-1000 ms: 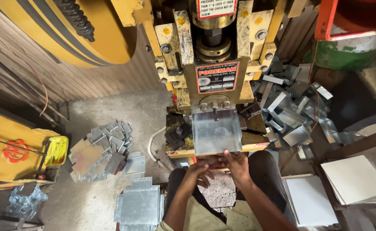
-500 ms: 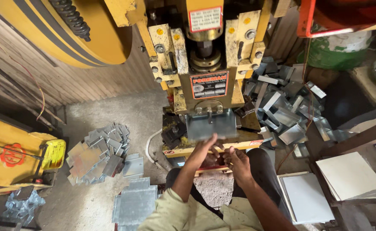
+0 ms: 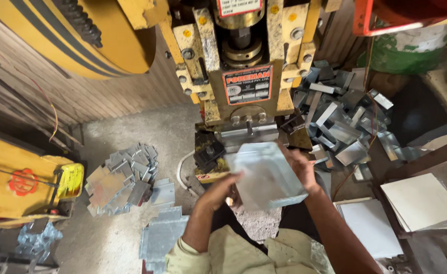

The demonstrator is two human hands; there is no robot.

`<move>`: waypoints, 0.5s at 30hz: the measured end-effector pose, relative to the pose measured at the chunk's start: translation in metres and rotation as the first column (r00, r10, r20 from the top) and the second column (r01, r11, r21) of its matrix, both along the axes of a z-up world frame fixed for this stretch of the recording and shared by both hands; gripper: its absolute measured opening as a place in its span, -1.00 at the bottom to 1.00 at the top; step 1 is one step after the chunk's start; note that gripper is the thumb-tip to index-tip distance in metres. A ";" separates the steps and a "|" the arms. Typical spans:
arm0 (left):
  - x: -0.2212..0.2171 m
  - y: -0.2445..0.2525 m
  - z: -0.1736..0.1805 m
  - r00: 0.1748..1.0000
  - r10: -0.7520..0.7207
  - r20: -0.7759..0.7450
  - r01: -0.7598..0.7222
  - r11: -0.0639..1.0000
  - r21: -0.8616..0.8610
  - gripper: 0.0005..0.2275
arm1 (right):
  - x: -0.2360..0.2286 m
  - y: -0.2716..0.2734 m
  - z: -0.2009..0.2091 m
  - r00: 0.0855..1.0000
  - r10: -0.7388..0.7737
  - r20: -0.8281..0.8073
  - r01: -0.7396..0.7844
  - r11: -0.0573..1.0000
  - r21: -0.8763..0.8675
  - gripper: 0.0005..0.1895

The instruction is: The person sits on a low stool and repeatedly places flat metal sheets into a yellow hydraulic press machine. They position each sheet under the press, activate the machine to flatten or shape the metal, and then remove the processed sheet to place it on a pile on the floor.

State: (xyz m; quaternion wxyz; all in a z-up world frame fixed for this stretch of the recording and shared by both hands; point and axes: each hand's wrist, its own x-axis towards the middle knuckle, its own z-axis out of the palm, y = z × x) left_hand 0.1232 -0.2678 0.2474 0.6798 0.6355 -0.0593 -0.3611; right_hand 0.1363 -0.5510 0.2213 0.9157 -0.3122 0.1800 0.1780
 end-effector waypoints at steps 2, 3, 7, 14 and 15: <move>-0.007 -0.002 0.010 0.961 0.217 -0.171 -0.245 0.956 -0.163 -0.30 | -0.001 0.010 -0.002 0.988 -0.064 0.138 0.081 0.990 -0.120 -0.34; -0.006 -0.003 0.014 0.916 0.306 -0.258 -0.367 0.901 -0.230 -0.22 | -0.006 0.016 -0.002 0.970 -0.107 0.217 0.146 0.973 -0.177 -0.30; -0.019 -0.008 0.001 0.908 0.356 -0.222 -0.418 0.821 -0.389 -0.24 | -0.020 0.047 -0.004 0.962 -0.262 0.074 0.272 0.922 -0.276 -0.03; 0.017 -0.026 -0.090 0.773 0.575 0.267 -0.564 0.816 -0.124 -0.40 | -0.016 0.076 -0.038 0.848 -0.146 0.510 0.348 0.878 -0.328 -0.10; 0.026 -0.025 -0.099 0.758 0.609 0.234 -0.589 0.793 -0.156 -0.44 | -0.004 0.074 -0.044 0.855 -0.162 0.493 0.356 0.875 -0.329 -0.12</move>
